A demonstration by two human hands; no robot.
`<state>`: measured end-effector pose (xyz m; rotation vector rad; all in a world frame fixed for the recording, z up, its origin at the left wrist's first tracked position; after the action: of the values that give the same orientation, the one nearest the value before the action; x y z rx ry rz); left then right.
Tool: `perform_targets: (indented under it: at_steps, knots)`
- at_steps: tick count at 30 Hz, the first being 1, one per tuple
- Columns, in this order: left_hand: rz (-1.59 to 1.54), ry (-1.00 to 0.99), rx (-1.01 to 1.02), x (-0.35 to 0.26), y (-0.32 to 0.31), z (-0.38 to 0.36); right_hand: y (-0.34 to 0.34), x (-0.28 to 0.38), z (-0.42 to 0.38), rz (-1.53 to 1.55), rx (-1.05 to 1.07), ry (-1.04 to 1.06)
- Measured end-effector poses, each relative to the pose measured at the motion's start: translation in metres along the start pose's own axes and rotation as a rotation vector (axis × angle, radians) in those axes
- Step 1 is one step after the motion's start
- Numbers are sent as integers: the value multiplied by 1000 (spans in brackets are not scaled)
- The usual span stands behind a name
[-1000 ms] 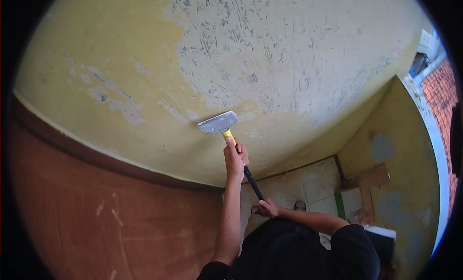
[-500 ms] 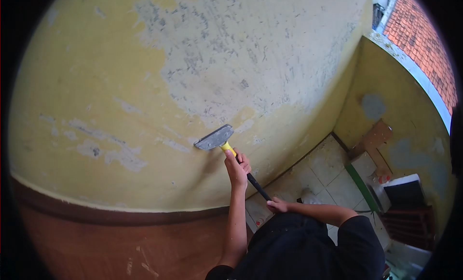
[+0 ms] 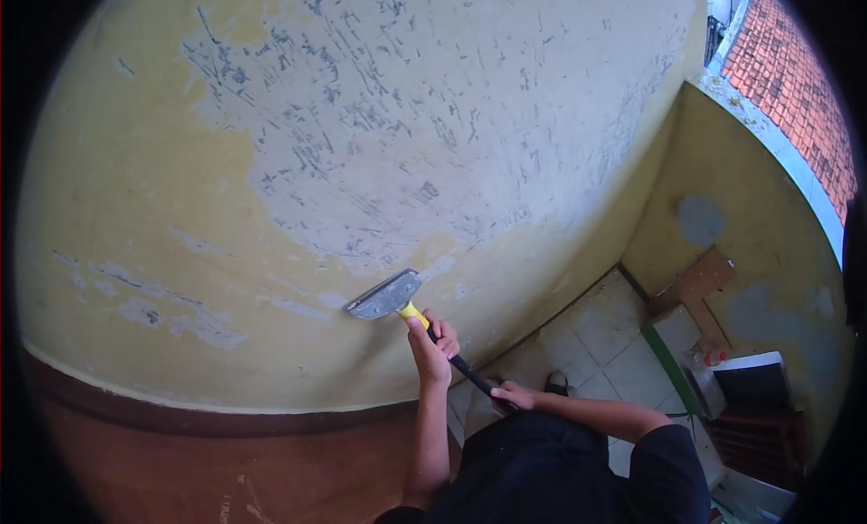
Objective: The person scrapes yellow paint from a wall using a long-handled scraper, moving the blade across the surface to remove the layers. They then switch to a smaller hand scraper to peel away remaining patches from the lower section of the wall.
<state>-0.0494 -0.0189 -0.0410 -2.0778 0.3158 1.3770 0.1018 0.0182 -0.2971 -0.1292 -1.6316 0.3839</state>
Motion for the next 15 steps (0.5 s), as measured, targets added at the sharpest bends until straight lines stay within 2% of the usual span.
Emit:
perform_targets:
  at_steps: [2,5,9,12,15]
  knots:
    - [34,2,22,5,2,2,-1,18,3,21,18,28]
    - [50,2,29,7,2,2,4,12,3,-16,22,-37]
    - [-2,30,29,6,-5,-3,7,10,-5,-33,22,-24]
    - [-28,32,29,1,-7,-2,6,42,-12,-58,-10,-1]
    - [-45,36,56,0,-11,-4,4,41,-18,9,-3,24]
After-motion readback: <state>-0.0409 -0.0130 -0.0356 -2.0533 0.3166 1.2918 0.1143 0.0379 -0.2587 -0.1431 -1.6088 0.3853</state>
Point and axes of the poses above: each hand's wrist, its own z-axis towards the middle knuckle, its own y-axis out of the back of the hand, x = y × z, the point moved 1 cm from there along z, towards the middle knuckle, and after that the axes turned 12 degrees about y, right-handed, at the moved point
